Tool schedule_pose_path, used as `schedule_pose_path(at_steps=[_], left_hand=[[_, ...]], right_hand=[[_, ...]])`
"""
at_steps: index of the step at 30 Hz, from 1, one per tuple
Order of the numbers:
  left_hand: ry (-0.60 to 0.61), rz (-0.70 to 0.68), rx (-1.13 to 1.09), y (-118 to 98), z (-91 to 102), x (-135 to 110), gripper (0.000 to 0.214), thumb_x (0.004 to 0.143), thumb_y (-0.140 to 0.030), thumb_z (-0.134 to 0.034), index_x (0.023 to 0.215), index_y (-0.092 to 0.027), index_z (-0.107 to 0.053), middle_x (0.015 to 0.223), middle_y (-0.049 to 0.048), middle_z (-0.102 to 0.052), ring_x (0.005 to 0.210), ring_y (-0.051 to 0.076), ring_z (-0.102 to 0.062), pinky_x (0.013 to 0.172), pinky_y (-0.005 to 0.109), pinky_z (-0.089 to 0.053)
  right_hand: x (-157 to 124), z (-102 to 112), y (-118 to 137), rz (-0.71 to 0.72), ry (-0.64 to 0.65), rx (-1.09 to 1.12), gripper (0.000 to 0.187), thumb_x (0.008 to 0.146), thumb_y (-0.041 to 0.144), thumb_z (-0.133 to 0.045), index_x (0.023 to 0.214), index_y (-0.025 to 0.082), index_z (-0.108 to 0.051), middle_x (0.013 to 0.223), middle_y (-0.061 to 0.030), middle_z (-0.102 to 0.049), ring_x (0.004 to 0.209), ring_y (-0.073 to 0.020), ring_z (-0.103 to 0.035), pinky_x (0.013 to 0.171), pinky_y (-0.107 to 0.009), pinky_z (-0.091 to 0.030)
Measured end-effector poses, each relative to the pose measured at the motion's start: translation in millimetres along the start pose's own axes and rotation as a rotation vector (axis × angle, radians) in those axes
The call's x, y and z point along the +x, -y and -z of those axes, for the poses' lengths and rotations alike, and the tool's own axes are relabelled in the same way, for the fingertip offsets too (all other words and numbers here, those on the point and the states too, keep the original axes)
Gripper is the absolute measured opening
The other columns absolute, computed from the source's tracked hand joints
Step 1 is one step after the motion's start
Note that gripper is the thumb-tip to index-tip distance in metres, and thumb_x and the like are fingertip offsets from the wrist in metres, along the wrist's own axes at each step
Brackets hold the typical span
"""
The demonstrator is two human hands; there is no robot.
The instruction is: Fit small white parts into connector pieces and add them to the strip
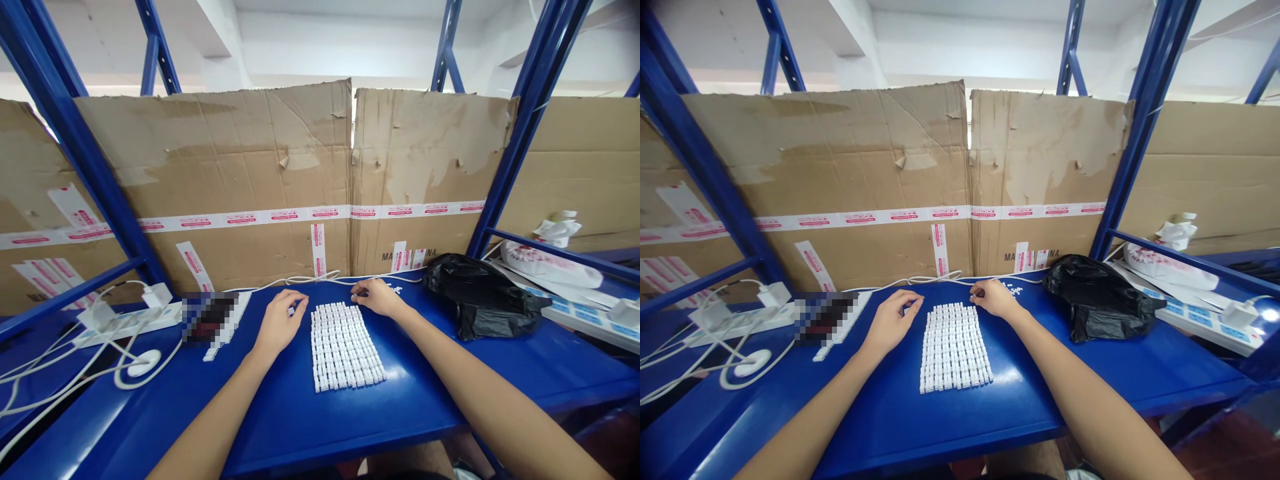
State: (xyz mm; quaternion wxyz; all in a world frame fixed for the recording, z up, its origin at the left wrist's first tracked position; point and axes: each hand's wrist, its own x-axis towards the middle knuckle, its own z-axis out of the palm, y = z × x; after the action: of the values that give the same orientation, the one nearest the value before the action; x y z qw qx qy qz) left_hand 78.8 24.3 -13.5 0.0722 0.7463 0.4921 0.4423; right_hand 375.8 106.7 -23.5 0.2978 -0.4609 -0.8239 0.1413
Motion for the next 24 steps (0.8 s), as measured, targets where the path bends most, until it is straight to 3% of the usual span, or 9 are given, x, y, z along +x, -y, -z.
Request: schedule_pose_path(at_steps=[3,8,11,15,20,24], left_hand=[[0.060,0.064,-0.180,-4,-7.9,-2,0.025,0.097,-0.040,-0.060,0.105,-0.023,-0.077,0.111,0.0073,-0.077,0.096,0.023,-0.072,0.080,0.035,-0.057],[0.184,0.327,-0.761,-16,-20.8,-4,0.037,0.090,-0.044,-0.072,0.117,-0.019,-0.073,0.122,0.0126,-0.076,0.108,0.026,-0.074,0.092,0.041,-0.060],[0.214,0.471,-0.995,-27,-21.9,-6,0.041,0.086,-0.040,-0.080,0.118,-0.015,-0.073,0.117,0.0145,-0.078,0.106,0.025,-0.075,0.102,0.043,-0.057],[0.190,0.584,-1.156,-31,-20.0,-7,0.035,0.079,-0.025,-0.088,0.109,-0.013,-0.076,0.107,0.0123,-0.081,0.100,0.022,-0.076,0.105,0.039,-0.055],[0.228,0.659,-1.309,-32,-19.9,-7,0.022,0.086,-0.016,-0.081,0.107,-0.012,-0.077,0.110,0.0115,-0.080,0.103,0.019,-0.075,0.107,0.031,-0.054],[0.187,0.750,-1.355,-33,-21.7,-6,0.013,0.087,-0.009,-0.078,0.099,-0.012,-0.077,0.102,0.0097,-0.080,0.098,0.017,-0.076,0.105,0.030,-0.056]], right_hand=[[-2,1,10,0.026,-0.081,0.033,0.014,0.086,0.019,-0.071,0.099,0.019,-0.076,0.092,-0.0038,-0.080,0.082,-0.0180,-0.073,0.075,-0.027,-0.053],[-12,-2,51,0.239,-0.142,0.200,0.019,0.093,0.024,-0.067,0.112,0.021,-0.072,0.107,-0.0042,-0.078,0.082,-0.0148,-0.070,0.078,-0.029,-0.055],[-21,-5,73,0.350,-0.142,0.234,0.023,0.095,0.027,-0.066,0.118,0.022,-0.070,0.113,-0.0056,-0.076,0.078,-0.0136,-0.067,0.078,-0.030,-0.056],[-28,-6,89,0.455,-0.170,0.178,0.024,0.097,0.024,-0.064,0.120,0.023,-0.069,0.110,-0.0055,-0.075,0.080,-0.0146,-0.065,0.080,-0.033,-0.057],[-28,-7,91,0.555,-0.199,0.119,0.028,0.100,0.022,-0.060,0.127,0.022,-0.065,0.111,-0.0072,-0.074,0.093,-0.0175,-0.067,0.082,-0.033,-0.059],[-27,-13,89,0.658,-0.262,-0.010,0.031,0.101,0.019,-0.056,0.131,0.020,-0.063,0.109,-0.0095,-0.073,0.101,-0.0201,-0.067,0.084,-0.035,-0.061]])
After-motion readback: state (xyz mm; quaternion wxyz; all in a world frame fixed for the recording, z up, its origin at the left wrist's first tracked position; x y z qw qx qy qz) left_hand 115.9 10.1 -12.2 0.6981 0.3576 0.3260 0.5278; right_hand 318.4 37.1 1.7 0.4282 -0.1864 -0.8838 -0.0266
